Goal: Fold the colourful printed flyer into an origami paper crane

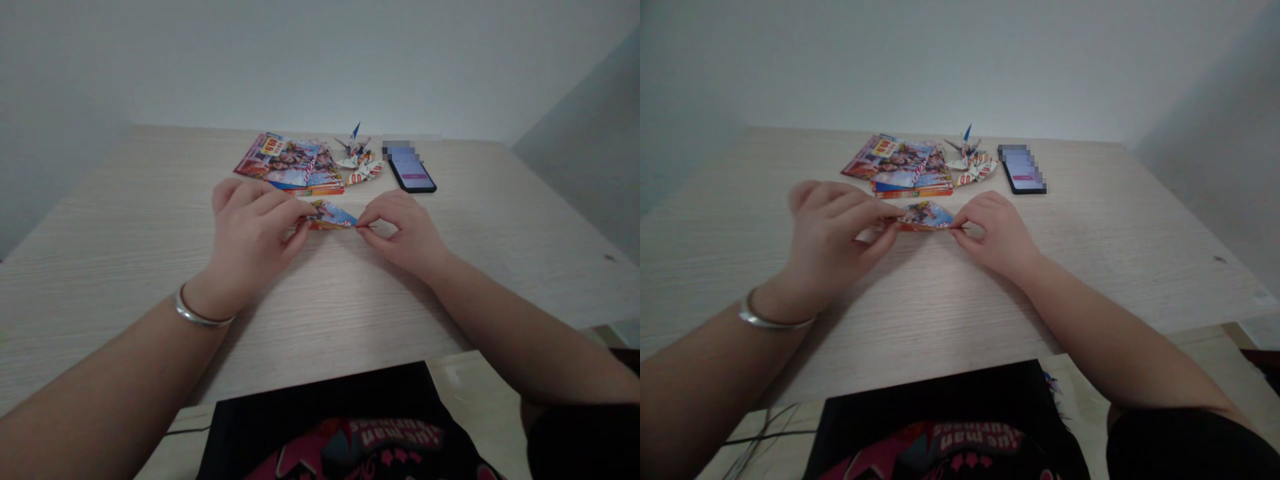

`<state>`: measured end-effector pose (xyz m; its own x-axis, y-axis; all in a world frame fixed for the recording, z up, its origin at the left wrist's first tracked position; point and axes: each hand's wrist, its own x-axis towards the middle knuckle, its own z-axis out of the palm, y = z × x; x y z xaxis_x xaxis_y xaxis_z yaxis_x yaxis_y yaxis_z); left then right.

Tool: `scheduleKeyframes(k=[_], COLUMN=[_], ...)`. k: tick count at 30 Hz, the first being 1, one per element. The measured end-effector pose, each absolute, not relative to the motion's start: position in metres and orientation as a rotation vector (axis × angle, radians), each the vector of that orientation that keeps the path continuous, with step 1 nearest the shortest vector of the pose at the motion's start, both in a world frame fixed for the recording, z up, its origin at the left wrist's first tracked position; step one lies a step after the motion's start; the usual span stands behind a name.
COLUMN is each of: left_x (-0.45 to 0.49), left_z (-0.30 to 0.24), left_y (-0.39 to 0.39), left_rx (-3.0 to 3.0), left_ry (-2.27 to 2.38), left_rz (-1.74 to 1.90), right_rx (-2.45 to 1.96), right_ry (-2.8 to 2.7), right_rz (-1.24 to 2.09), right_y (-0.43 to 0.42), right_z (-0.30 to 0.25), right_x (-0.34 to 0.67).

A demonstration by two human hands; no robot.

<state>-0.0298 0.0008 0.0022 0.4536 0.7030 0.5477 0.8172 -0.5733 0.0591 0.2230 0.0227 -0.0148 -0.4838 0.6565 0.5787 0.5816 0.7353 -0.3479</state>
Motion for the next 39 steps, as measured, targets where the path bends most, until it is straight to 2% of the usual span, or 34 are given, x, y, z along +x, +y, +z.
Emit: scheduleKeyframes(k=[6, 20, 29, 34, 39], left_x=[-0.017, -0.025, -0.033, -0.035, -0.04], left_z=[0.004, 0.002, -0.004, -0.003, -0.003], left_y=[-0.004, 0.006, 0.012, 0.013, 0.017], left_rx=[-2.624, -2.663, -2.687, -2.739, -2.727], left_ry=[-1.208, -1.178, -1.215, -1.237, -1.251], left_rz=[-0.814, -0.667, -0.684, -0.579, -0.509], right_rx=[-0.793, -0.755, -0.797, -0.827, -0.887], right_ry=[-2.317, -2.277, -2.105, -2.089, -2.063], right_rz=[-0.016, 0.198, 0.506, 0.642, 0.667], right_y=[0.01, 0.017, 0.017, 0.021, 0.023], right_z=[-0.007, -0.012, -0.013, -0.02, -0.021], right_x=[0.207, 0.211, 0.229, 0.233, 0.239])
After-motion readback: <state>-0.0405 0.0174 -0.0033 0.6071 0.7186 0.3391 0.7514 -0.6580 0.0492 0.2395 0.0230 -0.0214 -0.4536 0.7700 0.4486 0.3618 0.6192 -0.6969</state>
